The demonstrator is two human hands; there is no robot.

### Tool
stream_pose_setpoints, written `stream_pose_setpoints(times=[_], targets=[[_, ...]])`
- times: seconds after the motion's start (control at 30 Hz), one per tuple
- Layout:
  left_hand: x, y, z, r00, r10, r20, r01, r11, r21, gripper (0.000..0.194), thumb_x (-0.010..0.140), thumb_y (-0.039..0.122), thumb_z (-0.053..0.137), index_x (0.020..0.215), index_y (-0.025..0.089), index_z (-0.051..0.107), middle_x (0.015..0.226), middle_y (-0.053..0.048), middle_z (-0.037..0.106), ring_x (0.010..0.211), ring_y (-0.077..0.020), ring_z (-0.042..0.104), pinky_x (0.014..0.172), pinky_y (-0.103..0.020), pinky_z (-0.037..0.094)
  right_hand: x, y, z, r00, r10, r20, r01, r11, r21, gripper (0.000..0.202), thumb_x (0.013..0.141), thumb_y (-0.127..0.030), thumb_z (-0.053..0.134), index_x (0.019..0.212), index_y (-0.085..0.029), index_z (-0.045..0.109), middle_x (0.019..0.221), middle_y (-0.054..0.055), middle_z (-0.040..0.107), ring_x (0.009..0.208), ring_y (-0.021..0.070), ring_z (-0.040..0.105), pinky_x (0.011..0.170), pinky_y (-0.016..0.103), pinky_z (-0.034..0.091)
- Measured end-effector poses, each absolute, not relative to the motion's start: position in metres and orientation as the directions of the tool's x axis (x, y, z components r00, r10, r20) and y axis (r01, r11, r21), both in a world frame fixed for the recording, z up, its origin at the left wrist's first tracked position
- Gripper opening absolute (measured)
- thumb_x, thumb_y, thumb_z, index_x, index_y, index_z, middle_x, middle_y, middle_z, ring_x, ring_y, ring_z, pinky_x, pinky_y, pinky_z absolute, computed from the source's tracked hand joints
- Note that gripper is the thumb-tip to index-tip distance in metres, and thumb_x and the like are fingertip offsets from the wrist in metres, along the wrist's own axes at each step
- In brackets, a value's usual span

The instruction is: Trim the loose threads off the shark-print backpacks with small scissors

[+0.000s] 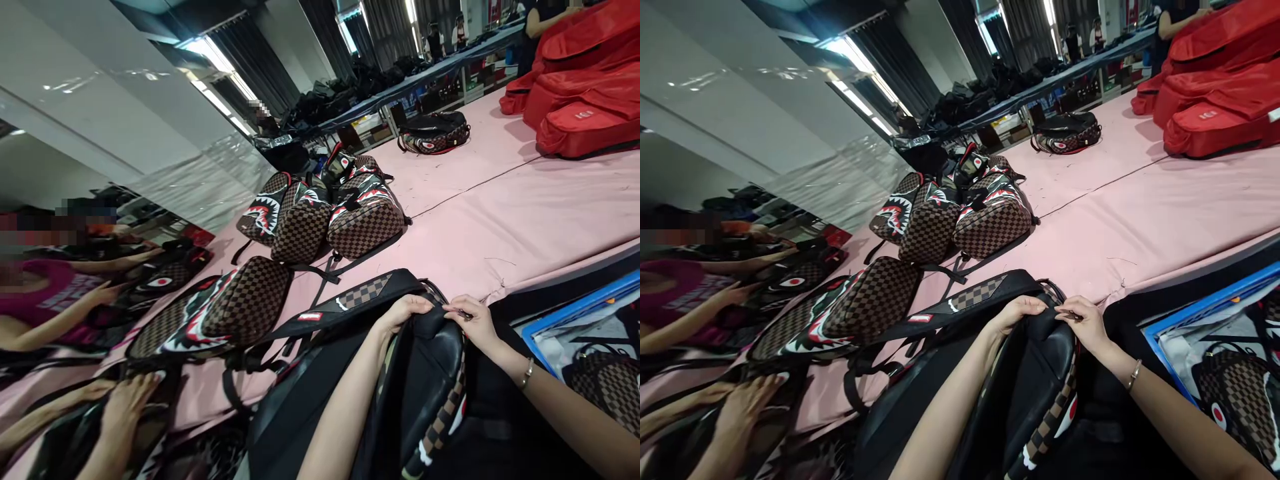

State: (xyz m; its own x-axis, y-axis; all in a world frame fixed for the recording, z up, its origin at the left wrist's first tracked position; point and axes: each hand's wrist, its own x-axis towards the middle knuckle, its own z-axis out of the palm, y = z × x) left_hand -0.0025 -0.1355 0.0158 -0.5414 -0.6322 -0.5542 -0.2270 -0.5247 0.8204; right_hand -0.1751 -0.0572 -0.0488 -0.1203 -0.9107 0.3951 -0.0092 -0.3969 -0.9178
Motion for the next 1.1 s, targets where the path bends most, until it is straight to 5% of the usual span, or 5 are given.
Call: stream_pose_setpoints(times=[0.37, 0.53, 0.73, 0.93, 1.1], targets=[[-0.011, -0.143, 0.021, -0.592, -0.561, -0.579, -0.244, -0.559, 0.792, 0.031, 0.059, 0.037, 0.073, 0.07, 0.009, 0.066, 0.062, -0.003, 0.058, 0.056, -0.01, 0.048, 0.053, -0.019, 0.035, -0.175, -0.063, -0.032, -0.18, -0.831, 0.526, -0.526, -0.371, -0.766, 0.008, 0.078, -0.017, 0.05, 0.076, -0.018, 0.058, 0.076, 0.002, 0.056, 0.069, 0.0124, 0.054, 0.06, 0.022, 0.039], [-0.015, -0.134, 0.028, -0.547, -0.576, -0.608, -0.228, -0.596, 0.77, 0.031, 0.055, 0.037, 0.076, 0.067, 0.009, 0.065, 0.059, -0.003, 0.057, 0.052, -0.0098, 0.047, 0.051, -0.02, 0.034, -0.179, -0.063, -0.034, -0.118, -0.918, 0.38, -0.242, -0.344, -0.907, 0.003, 0.071, -0.019, 0.054, 0.071, -0.017, 0.056, 0.076, 0.001, 0.053, 0.068, 0.0122, 0.05, 0.06, 0.022, 0.036], [-0.012, -0.135, 0.024, -0.558, -0.582, -0.592, -0.244, -0.566, 0.787, 0.032, 0.055, 0.038, 0.075, 0.067, 0.009, 0.065, 0.062, -0.006, 0.061, 0.054, -0.0113, 0.05, 0.053, -0.02, 0.035, -0.186, -0.056, -0.045, -0.077, -0.972, 0.224, 0.025, -0.226, -0.974, 0.038, 0.084, -0.048, 0.045, 0.066, -0.015, 0.049, 0.063, 0.001, 0.049, 0.058, 0.0093, 0.046, 0.056, 0.021, 0.037], [-0.007, -0.139, 0.017, -0.597, -0.58, -0.555, -0.247, -0.525, 0.814, 0.028, 0.062, 0.034, 0.071, 0.072, 0.008, 0.068, 0.062, -0.005, 0.062, 0.054, -0.0113, 0.05, 0.054, -0.02, 0.035, -0.189, -0.054, -0.058, -0.195, -0.981, -0.009, 0.156, -0.022, -0.987, 0.053, 0.074, -0.07, 0.04, 0.067, -0.017, 0.04, 0.047, -0.007, 0.029, 0.038, 0.0049, 0.026, 0.037, 0.019, 0.024], [-0.004, -0.135, 0.015, -0.581, -0.618, -0.53, -0.234, -0.496, 0.836, 0.023, 0.058, 0.024, 0.072, 0.071, 0.006, 0.068, 0.064, -0.005, 0.063, 0.057, -0.0113, 0.051, 0.056, -0.02, 0.035, -0.201, -0.049, -0.078, -0.249, -0.961, -0.12, 0.15, 0.084, -0.985, 0.046, 0.074, -0.061, 0.049, 0.073, -0.016, 0.045, 0.047, -0.008, 0.029, 0.037, 0.005, 0.024, 0.035, 0.019, 0.021]])
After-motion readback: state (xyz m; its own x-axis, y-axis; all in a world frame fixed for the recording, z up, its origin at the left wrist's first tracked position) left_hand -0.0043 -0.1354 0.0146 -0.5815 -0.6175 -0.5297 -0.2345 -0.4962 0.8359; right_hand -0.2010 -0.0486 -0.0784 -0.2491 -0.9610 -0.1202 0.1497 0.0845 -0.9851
